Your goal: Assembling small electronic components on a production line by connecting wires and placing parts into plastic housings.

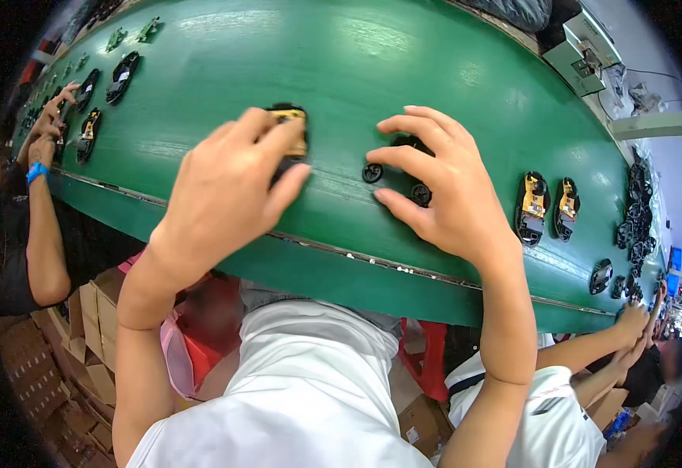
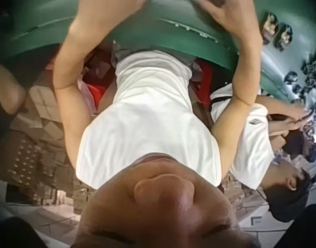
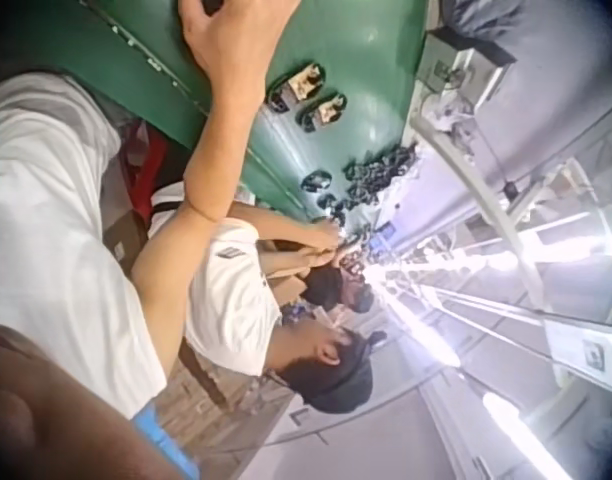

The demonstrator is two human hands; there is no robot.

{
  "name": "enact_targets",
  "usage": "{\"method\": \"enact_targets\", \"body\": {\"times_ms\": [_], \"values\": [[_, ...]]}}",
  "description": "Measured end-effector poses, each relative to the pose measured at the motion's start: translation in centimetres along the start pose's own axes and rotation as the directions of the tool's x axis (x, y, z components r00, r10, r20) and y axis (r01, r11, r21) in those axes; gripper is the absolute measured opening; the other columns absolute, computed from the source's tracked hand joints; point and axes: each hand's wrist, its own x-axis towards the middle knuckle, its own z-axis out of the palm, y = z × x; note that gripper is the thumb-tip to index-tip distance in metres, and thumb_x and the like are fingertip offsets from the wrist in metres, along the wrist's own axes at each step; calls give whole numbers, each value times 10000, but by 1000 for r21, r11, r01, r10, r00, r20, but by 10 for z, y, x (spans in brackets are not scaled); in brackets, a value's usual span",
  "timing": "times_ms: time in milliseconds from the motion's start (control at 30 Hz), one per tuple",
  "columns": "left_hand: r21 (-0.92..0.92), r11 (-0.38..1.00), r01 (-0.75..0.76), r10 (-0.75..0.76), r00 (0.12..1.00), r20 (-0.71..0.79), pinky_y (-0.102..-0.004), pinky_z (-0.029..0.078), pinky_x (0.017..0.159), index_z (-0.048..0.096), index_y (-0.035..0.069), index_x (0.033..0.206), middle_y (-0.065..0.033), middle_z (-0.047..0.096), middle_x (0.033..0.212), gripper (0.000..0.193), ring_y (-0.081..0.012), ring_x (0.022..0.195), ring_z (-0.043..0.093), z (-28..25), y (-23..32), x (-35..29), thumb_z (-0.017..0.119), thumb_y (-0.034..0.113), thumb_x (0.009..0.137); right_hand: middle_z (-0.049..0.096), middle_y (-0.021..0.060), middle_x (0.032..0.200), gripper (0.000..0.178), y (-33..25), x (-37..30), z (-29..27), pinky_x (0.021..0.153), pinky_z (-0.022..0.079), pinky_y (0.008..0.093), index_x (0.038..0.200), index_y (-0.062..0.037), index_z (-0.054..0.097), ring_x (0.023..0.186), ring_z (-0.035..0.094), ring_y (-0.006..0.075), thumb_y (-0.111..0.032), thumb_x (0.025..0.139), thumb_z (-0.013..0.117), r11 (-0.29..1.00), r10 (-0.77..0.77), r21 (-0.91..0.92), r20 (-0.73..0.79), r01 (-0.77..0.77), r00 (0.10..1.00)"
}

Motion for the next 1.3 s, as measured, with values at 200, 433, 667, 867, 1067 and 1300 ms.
{"method": "enact_targets", "body": {"times_ms": [200,433,667,867,1067,1300], "values": [[-235,964,-126,122,992,-29,-392,543,692,731,35,1025,-127,679,874,180,-267,753,664,-1,-24,34,734,107,860,712,62,1109,299,0,6,9,1044,469,463,1044,-86,747,1182,627,319,-89,755,822,985,-121,-134,-61,112,991],[-561,812,-161,239,969,68,-306,502,683,724,17,1029,-64,685,988,232,-190,770,614,28,-57,37,773,113,823,729,109,1049,281,-17,14,4,863,558,372,1045,-48,753,973,706,299,-4,767,767,962,119,259,-122,-84,985],[-654,721,-227,262,964,-46,-351,537,744,698,15,992,-90,661,993,251,-241,850,657,46,-49,26,794,64,765,733,129,1094,316,-23,15,16,845,573,306,1096,-14,754,966,729,224,35,784,759,795,321,566,-88,-218,943],[-598,761,-252,241,965,-101,-364,528,745,659,21,921,-108,630,965,216,-283,853,647,48,-38,24,763,41,733,680,130,1202,376,-15,14,7,906,500,250,1211,80,681,952,608,129,115,840,731,902,141,409,26,-139,990],[-556,782,-281,209,959,-191,-457,510,695,644,34,841,-132,613,843,139,-347,801,635,52,-29,26,728,96,750,675,156,1249,360,-25,11,16,944,533,282,1194,79,674,1084,652,163,137,842,730,769,382,559,-14,-310,924],[-594,734,-330,210,942,-263,-389,469,758,620,46,935,-114,564,924,223,-311,839,586,62,-28,25,736,74,747,713,171,1180,350,-21,11,21,978,539,314,1158,87,685,1106,681,221,145,819,750,934,183,326,-83,-147,980]]}}
